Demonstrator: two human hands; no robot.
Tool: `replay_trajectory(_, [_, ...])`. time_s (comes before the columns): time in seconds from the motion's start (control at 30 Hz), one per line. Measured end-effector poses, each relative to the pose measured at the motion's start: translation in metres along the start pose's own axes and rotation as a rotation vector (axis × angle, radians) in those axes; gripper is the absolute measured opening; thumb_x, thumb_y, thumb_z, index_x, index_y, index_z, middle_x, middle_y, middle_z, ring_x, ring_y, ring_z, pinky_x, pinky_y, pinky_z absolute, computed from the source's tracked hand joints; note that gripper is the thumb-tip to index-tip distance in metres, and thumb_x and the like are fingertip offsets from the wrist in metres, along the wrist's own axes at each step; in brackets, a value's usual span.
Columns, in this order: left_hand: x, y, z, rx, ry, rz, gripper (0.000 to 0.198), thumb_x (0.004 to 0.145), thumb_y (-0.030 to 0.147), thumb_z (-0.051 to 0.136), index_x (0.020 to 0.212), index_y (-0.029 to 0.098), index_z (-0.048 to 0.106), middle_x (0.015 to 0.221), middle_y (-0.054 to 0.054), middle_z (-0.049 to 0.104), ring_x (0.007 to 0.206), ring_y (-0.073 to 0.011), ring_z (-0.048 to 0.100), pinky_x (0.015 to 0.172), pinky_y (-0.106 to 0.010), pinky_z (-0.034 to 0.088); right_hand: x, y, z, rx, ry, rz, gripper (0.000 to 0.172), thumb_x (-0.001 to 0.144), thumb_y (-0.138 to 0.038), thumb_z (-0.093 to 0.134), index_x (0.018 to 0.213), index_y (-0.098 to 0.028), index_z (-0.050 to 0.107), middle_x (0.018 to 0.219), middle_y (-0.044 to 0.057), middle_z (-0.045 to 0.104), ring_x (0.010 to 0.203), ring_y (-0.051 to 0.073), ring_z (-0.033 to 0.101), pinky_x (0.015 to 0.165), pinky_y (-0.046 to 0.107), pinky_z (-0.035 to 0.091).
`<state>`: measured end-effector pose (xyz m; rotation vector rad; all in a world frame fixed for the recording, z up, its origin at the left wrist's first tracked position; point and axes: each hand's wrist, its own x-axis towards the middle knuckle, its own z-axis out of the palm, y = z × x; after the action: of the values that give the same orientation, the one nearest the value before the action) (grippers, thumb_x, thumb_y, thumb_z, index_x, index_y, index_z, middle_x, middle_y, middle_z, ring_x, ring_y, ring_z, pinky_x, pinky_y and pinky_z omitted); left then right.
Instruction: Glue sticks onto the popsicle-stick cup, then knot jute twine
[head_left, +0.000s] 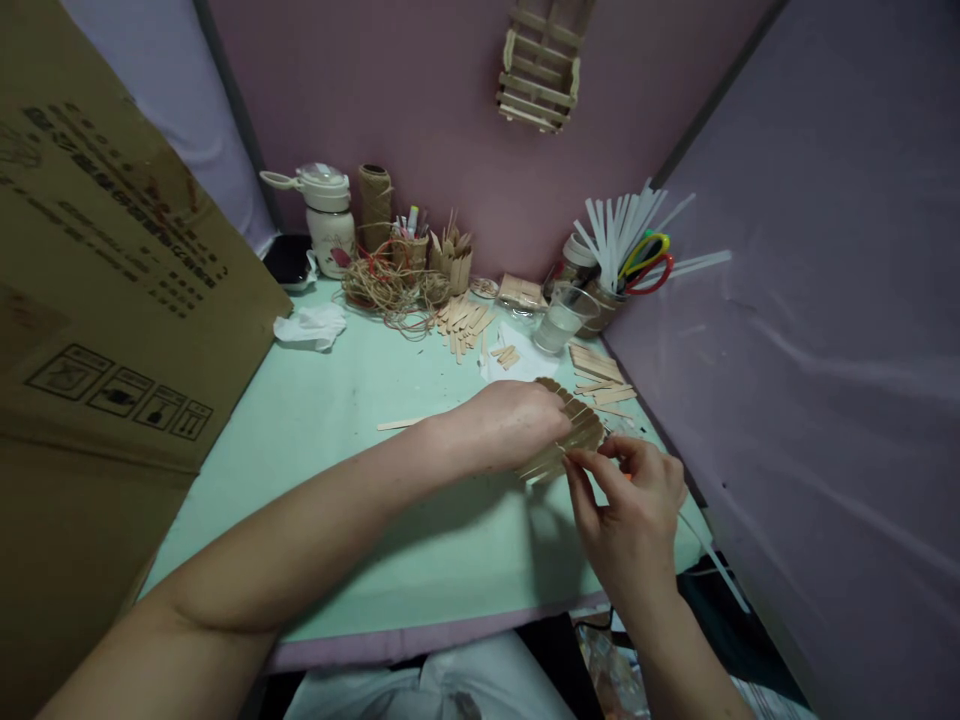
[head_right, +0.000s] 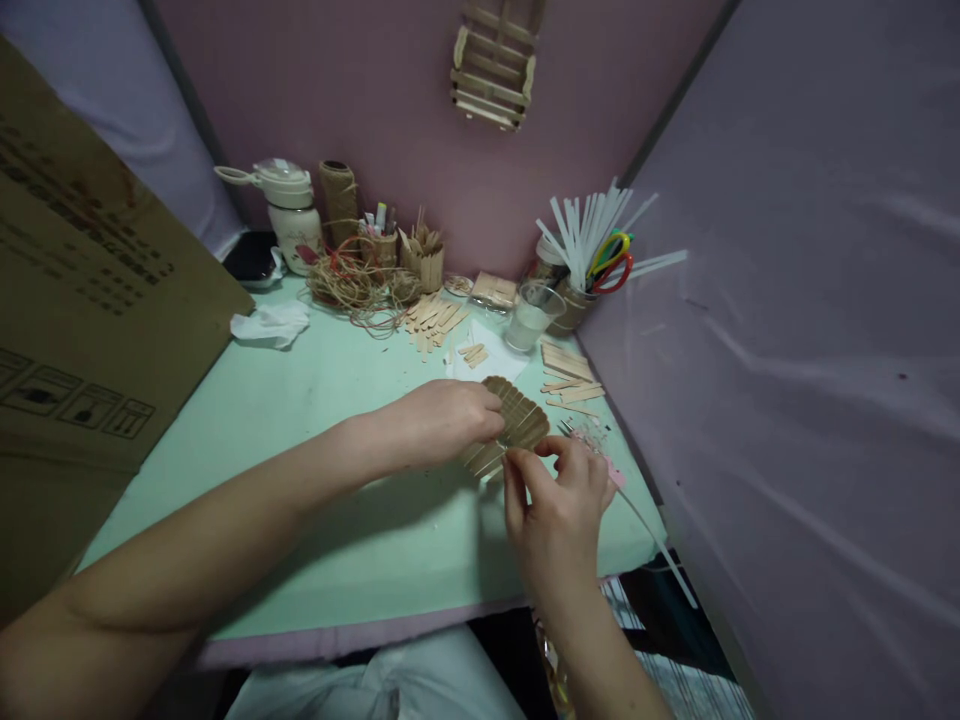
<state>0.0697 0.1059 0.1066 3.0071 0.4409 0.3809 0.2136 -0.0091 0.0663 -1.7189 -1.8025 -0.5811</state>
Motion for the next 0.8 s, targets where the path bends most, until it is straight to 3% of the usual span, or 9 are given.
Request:
replay_trajectory(0.27, [-0.001, -0.001, -0.001, 0.003, 0.075, 0.018, 0.014, 0.088, 0.021, 0.055, 0.079, 0.018, 0.065, 0.082, -0.004, 0.067, 0.086, -0.0192, 0.055, 0.071, -0.03, 0.035, 0.007, 0.0, -0.006, -0.035, -0.081, 0.004, 0.009, 0.084, -0.026, 0.062, 0.079, -0.022, 0.069, 0.096, 0.008, 0.058, 0.089, 0.024, 0.044, 0.076, 0.038, 0.032])
replay_trajectory(0.43, [0.0, -0.005, 0.008, -0.047, 0.035, -0.039, 0.017, 0.089, 0.026, 0.053, 0.079, 0.018, 0.064, 0.083, -0.006, 0.067, 0.093, -0.022, 0.049, 0.078, -0.035, 0.028, 0.011, 0.005, -0.006, 0.028, -0.137, -0.016, 0.013, 0.086, -0.027, 0.057, 0.08, -0.021, 0.067, 0.096, 0.008, 0.058, 0.089, 0.024, 0.044, 0.075, 0.038, 0.034])
replay_trajectory(0.63, [0.003, -0.007, 0.019, -0.103, -0.031, -0.061, 0.017, 0.084, 0.021, 0.055, 0.069, 0.018, 0.063, 0.074, -0.004, 0.065, 0.088, -0.0221, 0.046, 0.078, -0.037, 0.024, 0.015, 0.016, -0.002, 0.141, -0.208, -0.008, 0.017, 0.088, -0.03, 0.054, 0.079, -0.02, 0.066, 0.093, 0.007, 0.057, 0.086, 0.022, 0.046, 0.076, 0.037, 0.035])
replay_trajectory(0.8, [0.004, -0.004, 0.023, -0.112, 0.012, -0.062, 0.014, 0.078, 0.021, 0.059, 0.065, 0.017, 0.063, 0.069, -0.005, 0.064, 0.088, -0.0233, 0.045, 0.079, -0.038, 0.023, 0.015, 0.018, -0.001, 0.134, -0.208, -0.007, 0.018, 0.088, -0.031, 0.053, 0.079, -0.02, 0.065, 0.092, 0.007, 0.058, 0.085, 0.022, 0.046, 0.073, 0.036, 0.034])
